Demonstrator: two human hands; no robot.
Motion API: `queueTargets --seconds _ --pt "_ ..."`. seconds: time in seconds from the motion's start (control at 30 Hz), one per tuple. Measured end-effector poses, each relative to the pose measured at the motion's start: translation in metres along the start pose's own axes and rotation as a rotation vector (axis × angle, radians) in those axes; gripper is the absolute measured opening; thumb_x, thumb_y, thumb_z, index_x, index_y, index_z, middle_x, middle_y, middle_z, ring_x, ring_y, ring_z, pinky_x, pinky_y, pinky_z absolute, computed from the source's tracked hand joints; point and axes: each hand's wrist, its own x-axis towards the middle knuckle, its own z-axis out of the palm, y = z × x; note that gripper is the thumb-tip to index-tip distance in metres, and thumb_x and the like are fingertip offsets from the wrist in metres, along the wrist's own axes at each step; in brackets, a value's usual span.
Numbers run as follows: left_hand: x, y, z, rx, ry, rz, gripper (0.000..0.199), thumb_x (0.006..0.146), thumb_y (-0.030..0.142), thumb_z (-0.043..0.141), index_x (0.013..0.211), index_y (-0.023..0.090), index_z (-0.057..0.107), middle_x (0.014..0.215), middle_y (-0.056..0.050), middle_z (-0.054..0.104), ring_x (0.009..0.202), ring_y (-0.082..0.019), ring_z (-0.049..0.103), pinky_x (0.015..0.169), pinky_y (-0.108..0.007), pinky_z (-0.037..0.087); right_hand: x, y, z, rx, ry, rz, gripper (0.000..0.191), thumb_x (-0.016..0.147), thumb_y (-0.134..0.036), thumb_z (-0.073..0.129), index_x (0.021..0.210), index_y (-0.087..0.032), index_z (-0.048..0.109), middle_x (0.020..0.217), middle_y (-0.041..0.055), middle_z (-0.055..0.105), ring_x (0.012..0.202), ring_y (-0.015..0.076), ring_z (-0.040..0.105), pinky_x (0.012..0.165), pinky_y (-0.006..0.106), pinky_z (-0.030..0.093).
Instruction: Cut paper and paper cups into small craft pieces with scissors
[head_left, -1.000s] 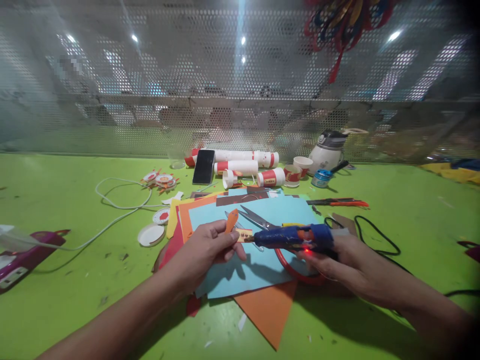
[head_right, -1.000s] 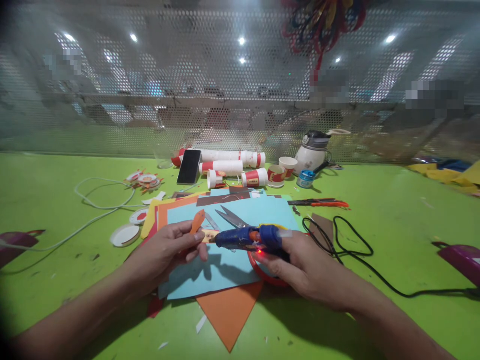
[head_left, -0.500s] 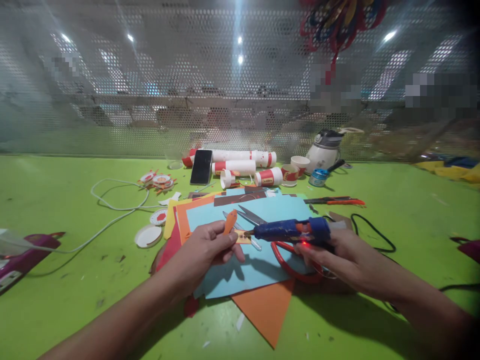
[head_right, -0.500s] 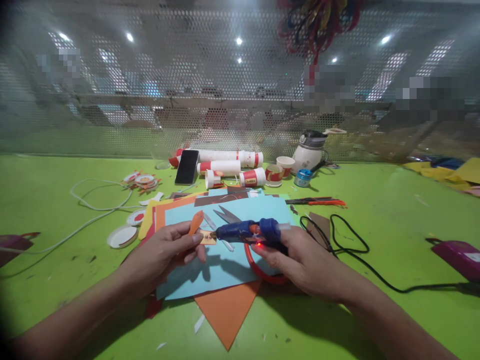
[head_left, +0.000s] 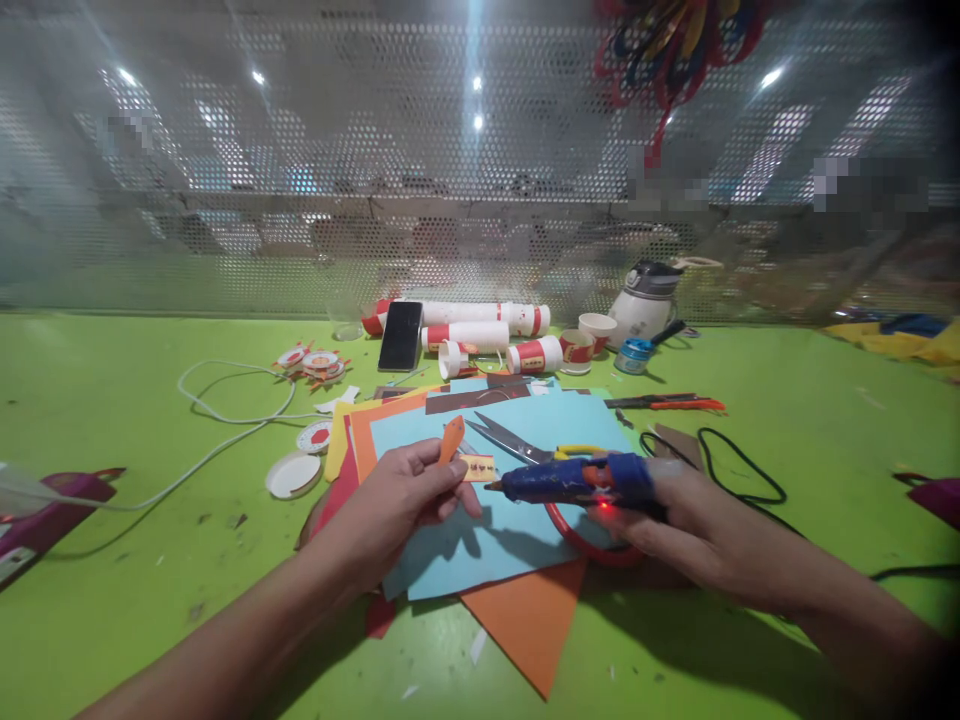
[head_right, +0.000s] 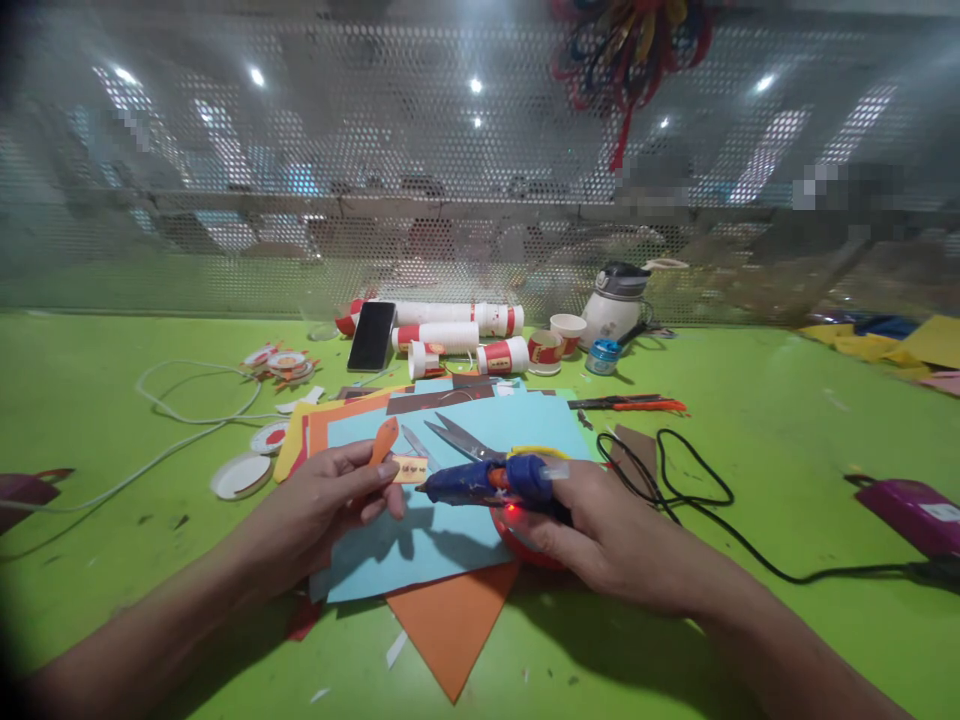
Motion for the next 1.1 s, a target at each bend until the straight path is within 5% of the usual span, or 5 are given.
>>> queueTargets --seconds 0.2,0.43,0.73,0.9,1.1 --pt "0.002 0.000 -0.005 0.011 0.014 -0.024 0.030 0.082 0.039 0.060 0.066 0.014 0.064 0.058 0.001 0.045 0.054 -0.009 0.033 0.049 -0.020 0.026 0.000 0.024 -0.012 0.024 0.207 0.116 0.029 0.085 -0.041 0.050 0.077 -0.018 0.066 0.072 0.0043 0.068 0.065 0.0190 0.062 0.058 0.028 0.050" --pt "0.006 -0.004 -0.008 0.000 0.047 -0.073 0.033 0.081 0.045 0.060 0.068 0.014 0.065 0.061 0.001 0.045 0.056 -0.009 0.032 0.048 -0.018 0.025 0.013 0.112 -0.047 -0.366 0.521 0.493 0.032 0.089 -0.037 0.054 0.104 -0.011 0.061 0.093 0.0092 0.067 0.081 0.0218 0.063 0.071 0.036 0.051" --pt "0.002 0.001 -0.002 -0.026 0.027 -0.037 0.025 0.081 0.034 0.060 0.067 0.013 0.059 0.059 0.001 0.050 0.054 -0.009 0.034 0.049 -0.019 0.027 0.006 0.187 -0.055 -0.574 0.240 0.606 0.020 0.091 -0.029 0.057 0.105 -0.016 0.062 0.108 0.0060 0.064 0.092 0.0188 0.063 0.079 0.038 0.052" --pt "0.004 0.001 -0.002 -0.096 0.017 0.004 0.017 0.081 0.028 0.060 0.072 0.014 0.055 0.067 -0.001 0.060 0.054 -0.008 0.035 0.051 -0.020 0.028 0.000 0.169 -0.062 -0.514 0.272 0.478 0.018 0.089 -0.030 0.059 0.098 -0.014 0.064 0.103 0.0058 0.065 0.090 0.0191 0.063 0.081 0.037 0.050" --pt "0.001 0.000 0.003 -0.019 0.010 0.050 0.021 0.082 0.033 0.058 0.071 0.015 0.054 0.061 0.002 0.054 0.053 -0.008 0.035 0.050 -0.022 0.026 0.025 0.062 -0.041 -0.196 0.383 0.259 0.029 0.087 -0.036 0.051 0.093 -0.013 0.067 0.096 0.0132 0.068 0.086 0.0256 0.063 0.078 0.040 0.048"
